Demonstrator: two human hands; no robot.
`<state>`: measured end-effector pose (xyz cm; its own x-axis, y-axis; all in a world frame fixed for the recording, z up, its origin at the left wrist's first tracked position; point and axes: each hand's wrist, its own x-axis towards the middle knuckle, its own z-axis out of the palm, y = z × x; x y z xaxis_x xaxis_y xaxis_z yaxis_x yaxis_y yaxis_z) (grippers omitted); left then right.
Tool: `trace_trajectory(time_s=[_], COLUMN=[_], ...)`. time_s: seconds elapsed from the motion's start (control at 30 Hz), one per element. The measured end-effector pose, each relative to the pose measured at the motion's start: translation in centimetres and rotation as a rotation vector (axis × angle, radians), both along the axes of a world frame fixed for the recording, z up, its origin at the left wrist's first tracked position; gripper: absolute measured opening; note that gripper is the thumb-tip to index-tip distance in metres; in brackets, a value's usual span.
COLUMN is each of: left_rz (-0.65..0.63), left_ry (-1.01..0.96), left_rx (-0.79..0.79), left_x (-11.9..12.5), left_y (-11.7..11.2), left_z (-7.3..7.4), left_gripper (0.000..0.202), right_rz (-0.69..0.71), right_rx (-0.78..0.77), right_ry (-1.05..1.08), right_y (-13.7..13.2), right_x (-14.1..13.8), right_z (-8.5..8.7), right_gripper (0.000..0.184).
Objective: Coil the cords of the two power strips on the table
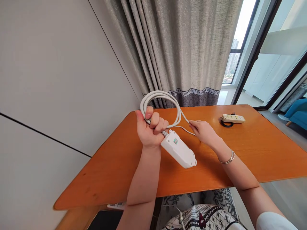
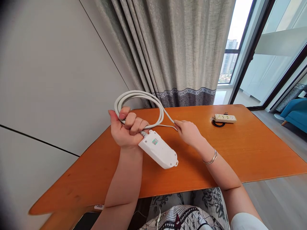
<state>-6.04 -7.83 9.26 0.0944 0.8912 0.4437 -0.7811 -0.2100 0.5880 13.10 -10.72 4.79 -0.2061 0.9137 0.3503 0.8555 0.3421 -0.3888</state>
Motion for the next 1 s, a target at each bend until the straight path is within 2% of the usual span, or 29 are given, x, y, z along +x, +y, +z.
trace_trajectory(time_s=[0.27,0.4,0.67,0.87,1.0], left_rz=[0.078,0.059,-0.007,0.168,0.242], left_ry=[-0.011,-0.061,-0.164,-0.158,-0.127], left_rx=[0.032,0.042,-0.054,-0.025,-0.036], left_x=[0.5,0.7,0.4,0.8,1.4], left_y=[-0.3,-0.5,-0.2,-0.2,-0.3], left_z=[-0.3,-0.5,-0.1,0.1,-0.1], left_gripper=[0.051,0.051,0.05,0.055,0.056], right_rz=[0.128,0.142,0.217,0.224,0.18], right_rx=[-0.007,-0.006,-0.051,-0.053,-0.067], right_ry=[0.115,0.14,0.134,0.157,0.11], right_y=[-0.2,-0.3,-0.7,-1.0,-1.2], right_x=[-0.3,-0.4,-0.8,-0.6,-0.4], right_z=[0.0,0.0,0.4,0.9,1.2], right_gripper=[0.024,0.022,0.021,0.018,0.019])
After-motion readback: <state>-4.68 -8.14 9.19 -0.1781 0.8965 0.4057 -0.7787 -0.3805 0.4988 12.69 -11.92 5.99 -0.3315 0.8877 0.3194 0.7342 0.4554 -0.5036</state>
